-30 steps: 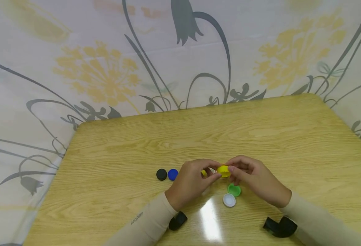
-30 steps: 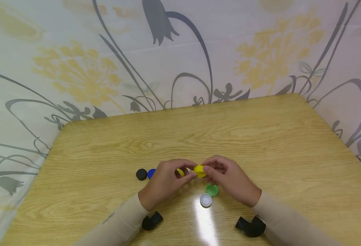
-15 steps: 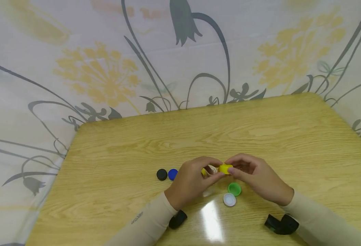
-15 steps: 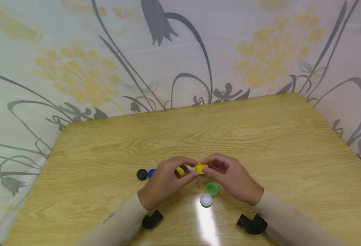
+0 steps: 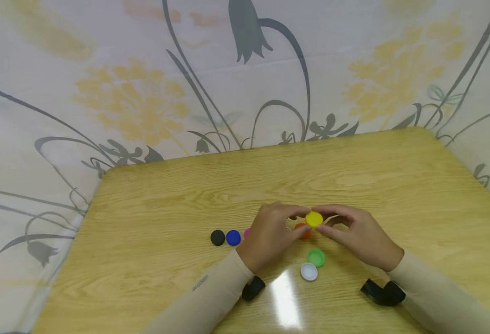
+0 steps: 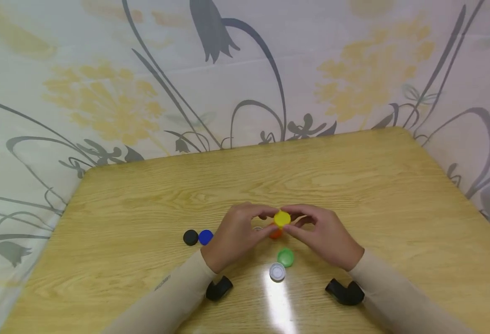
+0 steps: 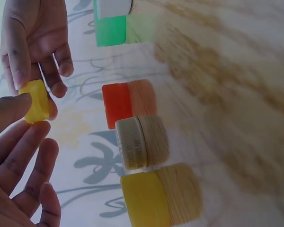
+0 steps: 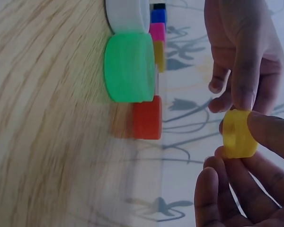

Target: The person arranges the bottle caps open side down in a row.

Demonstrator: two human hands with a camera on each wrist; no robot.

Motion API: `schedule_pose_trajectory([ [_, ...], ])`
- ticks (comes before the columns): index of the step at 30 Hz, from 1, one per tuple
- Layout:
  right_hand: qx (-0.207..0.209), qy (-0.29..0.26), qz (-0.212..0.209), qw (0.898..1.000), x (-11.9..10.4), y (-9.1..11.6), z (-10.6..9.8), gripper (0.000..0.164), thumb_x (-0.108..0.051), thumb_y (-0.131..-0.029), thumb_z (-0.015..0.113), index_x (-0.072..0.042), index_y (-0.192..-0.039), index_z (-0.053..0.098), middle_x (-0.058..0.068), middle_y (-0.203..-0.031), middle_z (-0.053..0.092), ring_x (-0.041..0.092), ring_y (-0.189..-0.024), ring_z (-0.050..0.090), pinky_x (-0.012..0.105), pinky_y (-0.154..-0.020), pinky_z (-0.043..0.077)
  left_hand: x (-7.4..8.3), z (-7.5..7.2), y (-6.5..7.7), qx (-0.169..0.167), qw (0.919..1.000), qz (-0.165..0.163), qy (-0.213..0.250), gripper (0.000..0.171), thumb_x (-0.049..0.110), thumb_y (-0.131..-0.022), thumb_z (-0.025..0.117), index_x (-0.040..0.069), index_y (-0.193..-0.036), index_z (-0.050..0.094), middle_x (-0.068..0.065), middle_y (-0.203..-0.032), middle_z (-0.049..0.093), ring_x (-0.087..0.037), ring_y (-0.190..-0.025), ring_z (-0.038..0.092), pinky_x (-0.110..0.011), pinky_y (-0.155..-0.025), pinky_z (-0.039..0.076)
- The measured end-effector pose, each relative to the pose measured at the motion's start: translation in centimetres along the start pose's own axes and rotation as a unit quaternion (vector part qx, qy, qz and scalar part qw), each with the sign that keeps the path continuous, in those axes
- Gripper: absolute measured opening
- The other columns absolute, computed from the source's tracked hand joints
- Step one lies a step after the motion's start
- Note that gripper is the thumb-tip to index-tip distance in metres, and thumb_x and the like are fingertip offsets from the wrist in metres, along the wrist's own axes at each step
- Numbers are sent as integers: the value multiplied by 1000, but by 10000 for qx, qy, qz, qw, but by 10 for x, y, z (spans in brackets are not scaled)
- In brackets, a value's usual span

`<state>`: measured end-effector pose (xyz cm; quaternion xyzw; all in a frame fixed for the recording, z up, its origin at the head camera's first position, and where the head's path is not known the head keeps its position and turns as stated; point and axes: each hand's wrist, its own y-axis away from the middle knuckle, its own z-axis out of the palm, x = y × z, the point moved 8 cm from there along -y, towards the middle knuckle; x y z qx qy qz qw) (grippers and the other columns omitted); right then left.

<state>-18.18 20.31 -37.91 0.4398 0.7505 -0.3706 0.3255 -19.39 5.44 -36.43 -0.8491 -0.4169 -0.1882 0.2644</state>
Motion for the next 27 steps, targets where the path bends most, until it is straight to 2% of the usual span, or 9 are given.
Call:
schedule_pose_trajectory([
  [5, 18, 242, 38, 9997, 7, -2, -3, 32, -7, -89, 74, -8, -121, 71, 8, -115, 74, 3, -85, 68, 19, -80, 55, 0, 6, -6, -25, 9988, -111, -484, 31, 34, -88, 78, 21, -117, 76, 11, -107, 76, -5, -93, 66, -26, -81, 41],
  [13, -275, 307, 601, 9973, 24, -4, -4, 29, -17, -91, 74, -11, -119, 70, 6, -116, 72, 6, -93, 67, 23, -81, 56, 2, 22, -15, -317, 9933, -147, -1104, 29, 35, -89, 76, 26, -117, 75, 16, -110, 75, -8, -98, 65, -29, -82, 38],
  [20, -565, 388, 901, 9936, 38, -4, 0, 29, -25, -91, 74, -12, -117, 70, 4, -115, 73, 14, -99, 69, 23, -84, 56, 1, 28, -17, -527, 9904, -306, -1242, 23, 33, -91, 74, 27, -113, 77, 17, -104, 76, -7, -96, 64, -30, -84, 38],
  [27, -755, 562, 1070, 9898, 47, -3, 3, 31, -28, -91, 75, -11, -116, 70, 4, -114, 72, 17, -101, 69, 26, -86, 55, 3, 34, -20, -764, 9858, -229, -1477, 17, 31, -91, 74, 29, -107, 78, 16, -102, 76, -9, -92, 63, -31, -87, 37],
])
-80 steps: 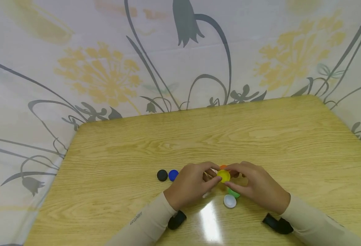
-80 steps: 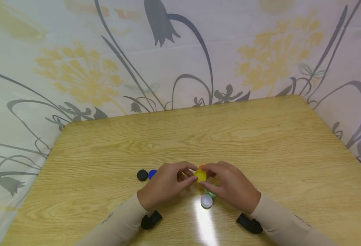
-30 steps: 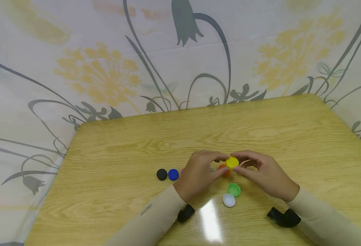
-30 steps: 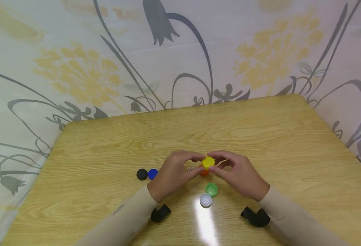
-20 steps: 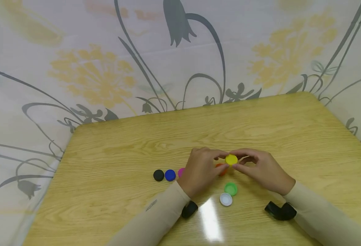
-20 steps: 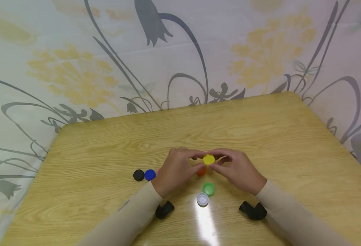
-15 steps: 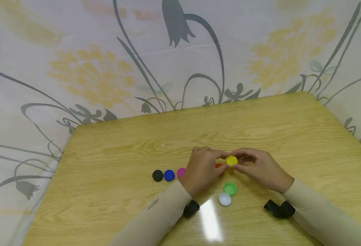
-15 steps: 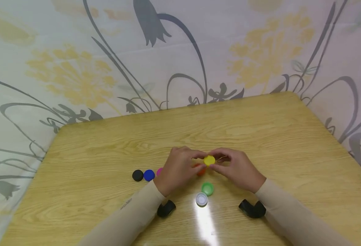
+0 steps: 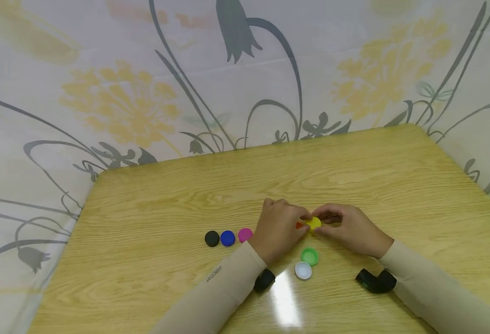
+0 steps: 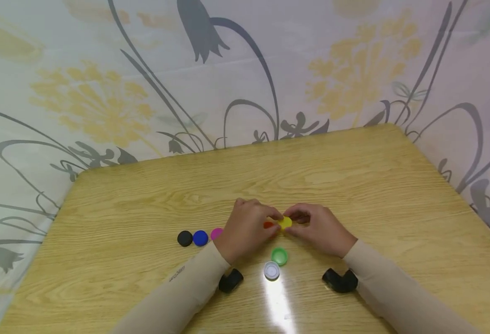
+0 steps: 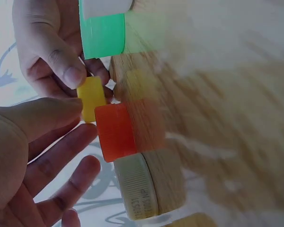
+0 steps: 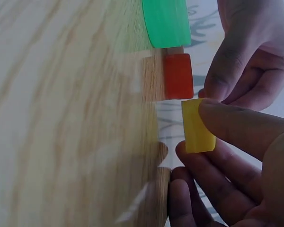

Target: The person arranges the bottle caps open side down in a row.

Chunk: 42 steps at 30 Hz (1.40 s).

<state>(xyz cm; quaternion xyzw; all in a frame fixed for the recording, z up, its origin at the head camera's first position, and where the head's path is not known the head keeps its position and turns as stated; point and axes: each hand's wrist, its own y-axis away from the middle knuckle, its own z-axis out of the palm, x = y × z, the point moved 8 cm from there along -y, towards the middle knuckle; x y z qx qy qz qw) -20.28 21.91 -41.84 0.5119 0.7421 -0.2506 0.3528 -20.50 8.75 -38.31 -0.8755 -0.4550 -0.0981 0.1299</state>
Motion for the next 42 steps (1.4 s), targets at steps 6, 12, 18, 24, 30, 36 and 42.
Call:
schedule_pose_trajectory([
  [6, -72, 99, 27, 9999, 0, 0, 3, 31, -28, -89, 77, -13, -115, 70, 1, -111, 73, 13, -96, 68, 25, -82, 54, 1, 4, -1, -144, 9998, 16, -150, 13, 31, -92, 73, 30, -104, 79, 17, -100, 76, -9, -89, 59, -32, -86, 37],
  [12, -76, 169, -33, 9998, 0, 1, 3, 31, -27, -88, 78, -13, -115, 70, 1, -114, 71, 16, -102, 67, 26, -85, 54, 3, 6, -1, -151, 9995, 115, -258, 14, 30, -92, 73, 30, -104, 79, 17, -100, 76, -9, -88, 59, -32, -85, 37],
  [18, -90, 97, -75, 9999, 0, 0, 4, 32, -22, -88, 78, -11, -116, 69, 2, -109, 71, 9, -92, 65, 23, -79, 54, 3, 6, -1, -225, 9992, 131, -293, 15, 30, -94, 70, 29, -106, 79, 16, -101, 76, -9, -88, 58, -33, -86, 37],
  [24, -44, 117, -71, 9999, -2, 0, 2, 33, -23, -88, 78, -8, -116, 69, 3, -106, 71, 6, -88, 63, 22, -75, 53, 3, 6, 0, -196, 9993, 156, -288, 15, 30, -95, 68, 29, -104, 79, 16, -100, 76, -8, -84, 56, -32, -83, 37],
  [30, 21, 145, -150, 9998, -4, 1, 1, 37, -25, -88, 79, -7, -118, 69, 4, -109, 71, 9, -93, 65, 22, -77, 54, 1, 5, 1, -75, 9994, 211, -275, 16, 32, -97, 65, 29, -103, 79, 15, -101, 76, -9, -89, 59, -33, -85, 38],
  [36, 494, 170, -107, 9986, -4, 8, -9, 27, -22, -94, 71, -8, -117, 69, 1, -100, 69, 5, -87, 62, 22, -74, 54, 1, -10, 6, 400, 9989, 204, -130, 18, 35, -99, 61, 28, -103, 78, 13, -106, 74, -11, -101, 62, -32, -85, 41],
  [42, 588, -73, -695, 9958, -24, 23, -5, 8, -10, -95, 68, -11, -102, 72, -3, -88, 70, 1, -75, 60, 22, -64, 52, 1, -26, 22, 703, 9961, 454, 270, 17, 28, -98, 63, 22, -98, 79, 10, -94, 75, -9, -86, 64, -28, -79, 46],
])
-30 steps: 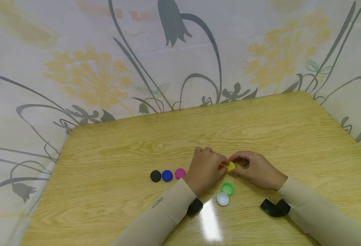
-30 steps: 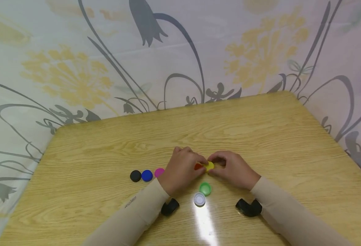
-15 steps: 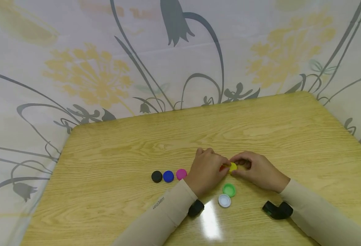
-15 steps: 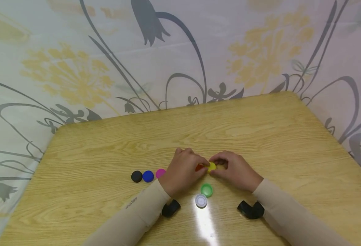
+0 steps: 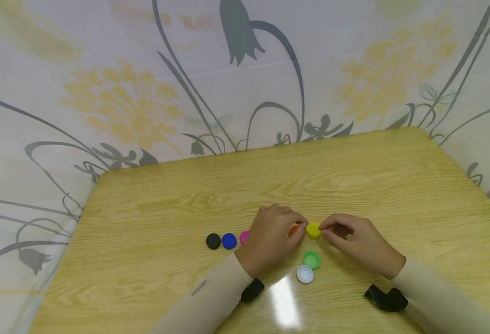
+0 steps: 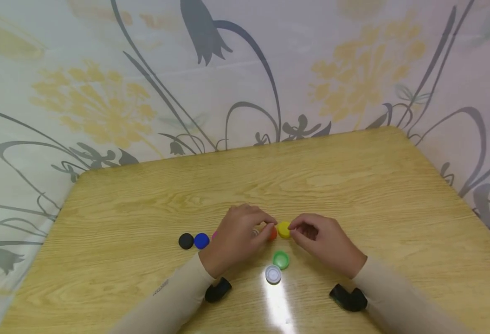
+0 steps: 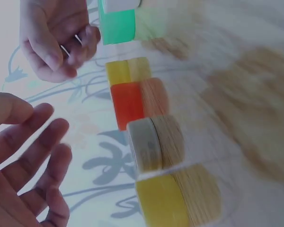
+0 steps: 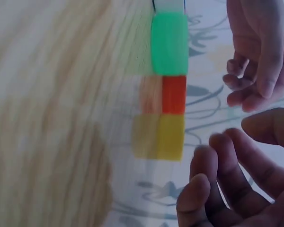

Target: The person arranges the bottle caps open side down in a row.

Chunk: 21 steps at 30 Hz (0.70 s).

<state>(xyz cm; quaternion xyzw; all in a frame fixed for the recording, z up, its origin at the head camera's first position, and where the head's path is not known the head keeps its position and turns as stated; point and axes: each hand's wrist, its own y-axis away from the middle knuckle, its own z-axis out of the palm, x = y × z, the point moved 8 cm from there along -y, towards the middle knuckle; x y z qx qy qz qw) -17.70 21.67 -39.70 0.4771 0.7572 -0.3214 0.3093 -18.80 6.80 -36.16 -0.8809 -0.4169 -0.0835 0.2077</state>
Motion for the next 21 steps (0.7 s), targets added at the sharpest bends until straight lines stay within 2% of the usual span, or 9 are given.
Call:
schedule_pose_trajectory([
  [4, -530, -227, -303, 9979, -10, 7, 13, 8, -11, -96, 67, -11, -102, 71, -7, -82, 67, 1, -70, 59, 22, -61, 52, -1, -2, 11, -37, 9991, 153, 392, 15, 23, -98, 64, 18, -97, 79, 10, -86, 74, -1, -69, 58, -16, -67, 46],
  [7, -1000, -311, -254, 9942, -9, 11, 21, 12, -16, -96, 68, -10, -106, 69, -10, -80, 64, 0, -67, 56, 22, -59, 51, -1, 6, 18, -408, 9971, 110, 627, 15, 22, -98, 64, 17, -99, 78, 10, -85, 73, 6, -64, 53, -8, -57, 39],
  [11, -1495, -368, -308, 9876, -4, 16, 29, 27, -21, -93, 73, -6, -114, 66, -11, -81, 61, -2, -66, 53, 21, -58, 50, -1, 20, 22, -983, 9926, -34, 717, 16, 25, -99, 63, 18, -102, 78, 11, -84, 72, 8, -62, 50, -7, -54, 38],
  [15, -1628, -291, -504, 9849, -5, 16, 32, 36, -19, -89, 77, -3, -119, 65, -11, -83, 60, -5, -67, 52, 20, -57, 50, -3, 28, 26, -1264, 9890, -152, 754, 17, 25, -99, 63, 18, -103, 78, 12, -85, 73, 7, -67, 55, -9, -58, 41],
  [21, -1668, -258, -542, 9842, -7, 16, 35, 33, -20, -89, 77, -5, -117, 67, -11, -81, 59, -5, -66, 50, 19, -55, 49, -5, 34, 27, -1546, 9847, -199, 782, 19, 25, -98, 63, 17, -106, 78, 11, -90, 74, 4, -76, 60, -11, -63, 45],
])
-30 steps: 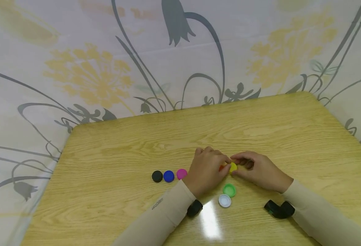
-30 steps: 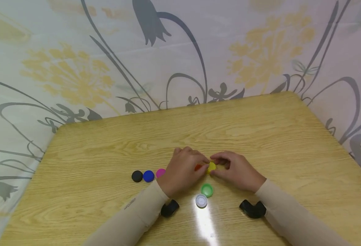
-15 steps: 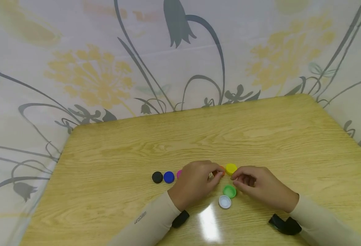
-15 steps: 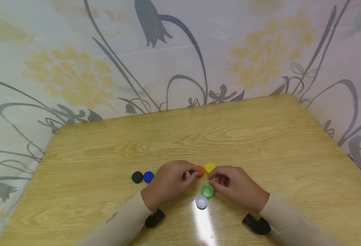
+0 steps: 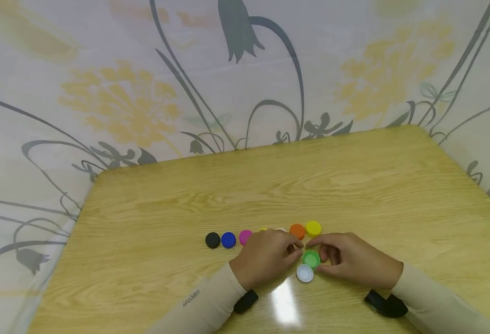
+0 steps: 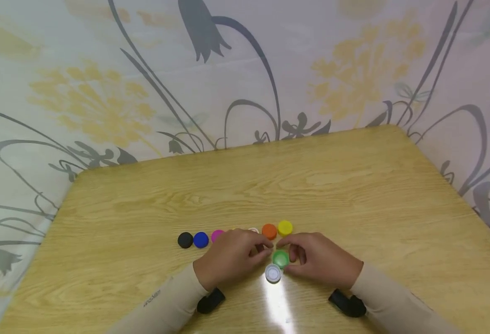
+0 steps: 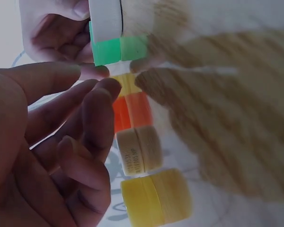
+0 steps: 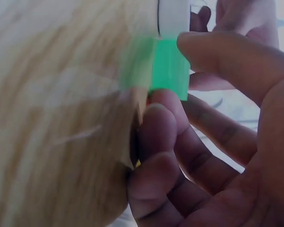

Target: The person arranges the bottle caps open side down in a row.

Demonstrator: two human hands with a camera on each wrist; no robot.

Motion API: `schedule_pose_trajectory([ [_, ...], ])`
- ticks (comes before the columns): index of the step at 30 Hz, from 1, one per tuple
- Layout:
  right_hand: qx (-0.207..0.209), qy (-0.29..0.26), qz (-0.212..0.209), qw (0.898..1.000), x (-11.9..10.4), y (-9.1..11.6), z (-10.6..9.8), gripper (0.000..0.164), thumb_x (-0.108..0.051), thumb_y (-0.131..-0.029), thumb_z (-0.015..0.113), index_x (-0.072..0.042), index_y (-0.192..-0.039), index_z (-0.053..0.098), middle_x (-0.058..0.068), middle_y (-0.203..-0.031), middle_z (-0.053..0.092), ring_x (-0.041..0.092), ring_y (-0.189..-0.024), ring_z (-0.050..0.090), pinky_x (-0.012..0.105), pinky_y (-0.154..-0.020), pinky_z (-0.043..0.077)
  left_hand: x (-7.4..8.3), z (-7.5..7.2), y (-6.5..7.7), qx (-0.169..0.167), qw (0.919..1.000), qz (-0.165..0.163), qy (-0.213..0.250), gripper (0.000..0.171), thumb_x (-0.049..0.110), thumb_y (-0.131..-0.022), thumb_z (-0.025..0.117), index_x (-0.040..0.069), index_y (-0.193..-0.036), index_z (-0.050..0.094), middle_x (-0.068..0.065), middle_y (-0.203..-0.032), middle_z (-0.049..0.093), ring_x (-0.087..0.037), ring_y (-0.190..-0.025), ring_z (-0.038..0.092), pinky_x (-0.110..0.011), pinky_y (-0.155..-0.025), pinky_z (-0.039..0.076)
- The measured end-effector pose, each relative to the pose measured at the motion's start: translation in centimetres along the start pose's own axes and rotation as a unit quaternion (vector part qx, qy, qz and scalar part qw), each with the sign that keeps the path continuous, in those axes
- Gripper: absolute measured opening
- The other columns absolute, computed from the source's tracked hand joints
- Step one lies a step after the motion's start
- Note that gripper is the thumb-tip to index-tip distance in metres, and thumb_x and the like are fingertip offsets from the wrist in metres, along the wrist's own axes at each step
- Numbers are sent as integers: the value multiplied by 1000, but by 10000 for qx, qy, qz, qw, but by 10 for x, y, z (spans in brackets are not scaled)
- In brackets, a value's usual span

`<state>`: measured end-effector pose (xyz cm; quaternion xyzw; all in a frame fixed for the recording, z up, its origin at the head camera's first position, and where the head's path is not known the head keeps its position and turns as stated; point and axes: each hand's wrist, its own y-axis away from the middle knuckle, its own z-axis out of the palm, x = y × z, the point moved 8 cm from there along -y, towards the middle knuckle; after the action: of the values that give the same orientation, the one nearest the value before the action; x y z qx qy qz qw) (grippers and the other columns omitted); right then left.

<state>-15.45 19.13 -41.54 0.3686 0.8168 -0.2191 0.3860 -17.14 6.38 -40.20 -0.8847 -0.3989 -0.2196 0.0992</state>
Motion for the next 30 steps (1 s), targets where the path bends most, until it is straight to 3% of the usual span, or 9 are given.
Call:
schedule_pose_trajectory([
  [10, 30, 137, 65, 9999, -2, -2, 2, 23, -25, -91, 75, -13, -109, 69, -12, -78, 55, -4, -65, 47, 18, -55, 46, 0, 3, 0, -216, 9997, -35, 82, 18, 26, -98, 63, 19, -103, 78, 14, -87, 72, 4, -79, 58, -11, -65, 45],
  [20, 198, 323, 243, 9990, -3, -1, -4, 31, -27, -90, 76, -11, -116, 68, -12, -84, 62, -3, -69, 54, 20, -59, 50, -2, 2, -1, -199, 9990, -202, 356, 24, 32, -100, 60, 17, -108, 78, 13, -89, 73, 6, -76, 59, -11, -64, 45],
  [26, 460, 324, -15, 9984, -10, -2, -8, 33, -18, -91, 75, -10, -121, 65, -10, -87, 68, -3, -71, 60, 21, -61, 53, -7, 0, 0, -160, 9952, -384, 889, 25, 34, -101, 60, 16, -104, 76, 13, -84, 72, 8, -72, 58, -11, -64, 46],
  [30, 661, 417, -341, 9964, -16, -2, -10, 37, -12, -90, 75, -7, -124, 63, -8, -87, 70, -4, -72, 62, 20, -60, 54, -12, 1, -1, -216, 9857, -513, 1591, 21, 33, -100, 61, 16, -98, 74, 15, -81, 70, 8, -72, 59, -13, -66, 48],
])
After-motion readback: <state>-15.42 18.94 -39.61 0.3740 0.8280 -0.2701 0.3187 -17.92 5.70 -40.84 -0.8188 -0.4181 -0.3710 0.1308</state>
